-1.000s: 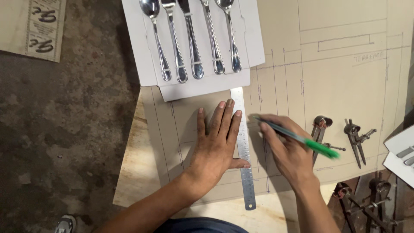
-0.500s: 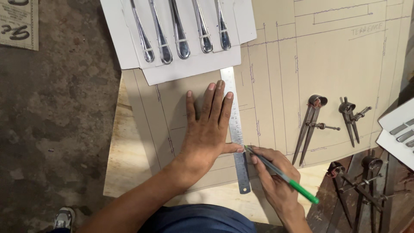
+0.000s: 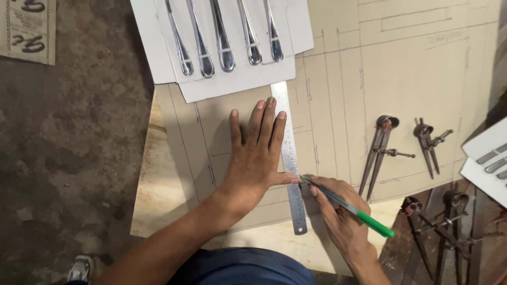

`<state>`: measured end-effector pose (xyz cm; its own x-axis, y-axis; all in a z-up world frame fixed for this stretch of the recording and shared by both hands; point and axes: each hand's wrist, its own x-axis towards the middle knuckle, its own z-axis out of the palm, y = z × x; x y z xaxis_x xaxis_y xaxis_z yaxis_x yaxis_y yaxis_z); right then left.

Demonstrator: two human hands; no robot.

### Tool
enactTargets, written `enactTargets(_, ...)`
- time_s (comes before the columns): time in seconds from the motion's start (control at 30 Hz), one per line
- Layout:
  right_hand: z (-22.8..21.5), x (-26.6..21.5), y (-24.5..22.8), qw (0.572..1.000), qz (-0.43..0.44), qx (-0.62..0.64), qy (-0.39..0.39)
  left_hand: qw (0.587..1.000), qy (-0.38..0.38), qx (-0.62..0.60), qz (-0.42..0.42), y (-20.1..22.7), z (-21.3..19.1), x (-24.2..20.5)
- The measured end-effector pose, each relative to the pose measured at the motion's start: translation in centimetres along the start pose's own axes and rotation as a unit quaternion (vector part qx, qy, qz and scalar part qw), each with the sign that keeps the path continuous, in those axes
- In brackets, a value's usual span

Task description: The person uses a ruler, pen, and calipers to measure and mark precise layout lines on a sheet of cardboard, referring to a flatware set box for dimensions.

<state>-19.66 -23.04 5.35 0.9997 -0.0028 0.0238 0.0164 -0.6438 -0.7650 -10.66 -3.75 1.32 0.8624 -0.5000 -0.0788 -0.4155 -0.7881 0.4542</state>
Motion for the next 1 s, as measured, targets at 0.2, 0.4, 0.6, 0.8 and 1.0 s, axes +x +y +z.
enactTargets(0.2,1.1,-0.6,-0.8,0.986,-0.141,-0.087,-0.032,0.985,0.110,-0.062,0.121,-1.1,-3.6,1.5)
enactTargets(0.4,0.7,0.4,1.5,0.956,-0.078,-0.278,-0.059,0.990,0.074,0.107,0.045,-8.6,-7.3,7.7)
enactTargets(0.6,-3.3,1.7,5.7,0.937,-0.131,-0.323,0.019,0.993,0.018,0.092,0.071,-9.7,-6.6,4.3)
enactTargets(0.8,-8.2,1.1,7.8,0.937,-0.024,-0.342,0.071,0.993,0.059,0.055,0.088,-5.7,-3.6,-4.5)
enactTargets(1.0,-9.4,0.1,8.0,0.958,-0.014,-0.282,0.057,0.996,0.075,0.026,0.037,-2.4,-0.7,-9.5)
